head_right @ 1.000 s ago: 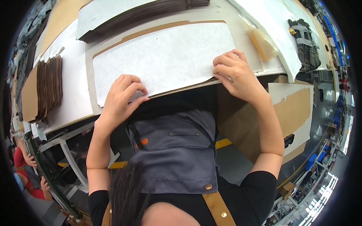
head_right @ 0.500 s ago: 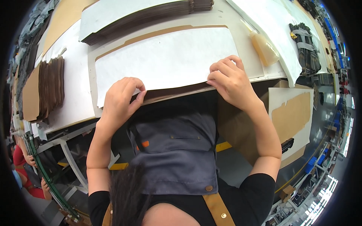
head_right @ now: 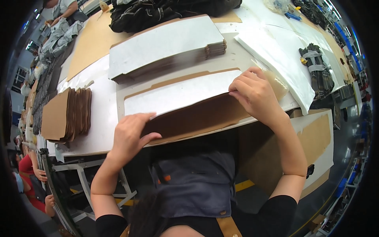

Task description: Applying glue to a cardboard component and attaching a white lining sheet.

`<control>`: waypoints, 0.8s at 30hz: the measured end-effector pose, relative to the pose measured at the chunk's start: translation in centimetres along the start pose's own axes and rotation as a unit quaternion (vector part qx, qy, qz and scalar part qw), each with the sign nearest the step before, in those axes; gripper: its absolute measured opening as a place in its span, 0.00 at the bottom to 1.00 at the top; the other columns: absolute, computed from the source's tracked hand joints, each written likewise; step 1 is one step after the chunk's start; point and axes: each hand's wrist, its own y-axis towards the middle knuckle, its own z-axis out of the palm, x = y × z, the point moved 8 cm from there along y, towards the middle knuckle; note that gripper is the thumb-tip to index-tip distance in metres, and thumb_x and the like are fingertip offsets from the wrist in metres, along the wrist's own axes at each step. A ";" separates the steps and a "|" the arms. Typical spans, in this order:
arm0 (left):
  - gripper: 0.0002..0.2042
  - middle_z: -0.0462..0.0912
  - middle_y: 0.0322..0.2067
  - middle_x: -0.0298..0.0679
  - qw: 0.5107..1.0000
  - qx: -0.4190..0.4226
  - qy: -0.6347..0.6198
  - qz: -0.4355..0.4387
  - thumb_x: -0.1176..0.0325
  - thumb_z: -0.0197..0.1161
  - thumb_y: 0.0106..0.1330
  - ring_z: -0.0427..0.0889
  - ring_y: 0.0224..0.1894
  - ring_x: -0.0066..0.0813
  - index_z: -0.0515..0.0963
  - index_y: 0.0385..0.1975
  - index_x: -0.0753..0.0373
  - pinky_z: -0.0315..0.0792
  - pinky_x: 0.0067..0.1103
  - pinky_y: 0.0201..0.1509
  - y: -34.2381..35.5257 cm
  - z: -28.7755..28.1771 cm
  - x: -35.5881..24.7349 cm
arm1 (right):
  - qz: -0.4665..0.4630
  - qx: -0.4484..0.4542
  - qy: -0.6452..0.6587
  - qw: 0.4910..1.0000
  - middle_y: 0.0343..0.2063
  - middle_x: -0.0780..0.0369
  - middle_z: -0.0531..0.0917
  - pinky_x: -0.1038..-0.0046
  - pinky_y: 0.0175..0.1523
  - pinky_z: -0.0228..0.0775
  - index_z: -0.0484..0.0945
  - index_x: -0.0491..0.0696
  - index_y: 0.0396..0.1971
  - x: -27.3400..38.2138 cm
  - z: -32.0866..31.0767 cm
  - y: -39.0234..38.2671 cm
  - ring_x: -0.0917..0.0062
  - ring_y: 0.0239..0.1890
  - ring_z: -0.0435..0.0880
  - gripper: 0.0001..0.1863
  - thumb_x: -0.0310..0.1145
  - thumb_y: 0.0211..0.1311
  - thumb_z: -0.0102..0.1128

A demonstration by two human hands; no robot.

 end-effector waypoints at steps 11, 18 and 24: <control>0.06 0.85 0.30 0.43 0.983 -0.101 0.074 -0.137 0.65 0.62 0.64 0.83 0.34 0.47 0.81 0.37 0.58 0.75 0.32 0.38 8.4 -11.5 10.4 | 0.000 -0.044 0.042 0.998 0.25 0.61 0.81 0.67 0.52 0.66 0.79 0.47 0.29 -6.5 -3.9 12.4 0.69 0.34 0.80 0.04 0.24 0.53 0.63; 0.06 0.85 0.29 0.42 0.925 -0.279 0.252 -0.064 0.66 0.59 0.67 0.84 0.32 0.43 0.82 0.38 0.54 0.75 0.32 0.35 12.4 -18.9 11.6 | -0.115 -0.315 -0.125 0.934 0.28 0.66 0.82 0.68 0.51 0.62 0.79 0.49 0.29 -3.8 -6.9 17.6 0.72 0.36 0.80 0.03 0.26 0.56 0.62; 0.10 0.86 0.34 0.42 0.924 -0.297 0.242 -0.005 0.78 0.57 0.60 0.86 0.36 0.38 0.83 0.37 0.58 0.79 0.28 0.38 7.3 -8.0 16.7 | -0.046 -0.231 -0.069 0.970 0.32 0.63 0.79 0.67 0.55 0.58 0.77 0.49 0.27 -5.9 4.1 14.1 0.68 0.42 0.77 0.06 0.23 0.51 0.65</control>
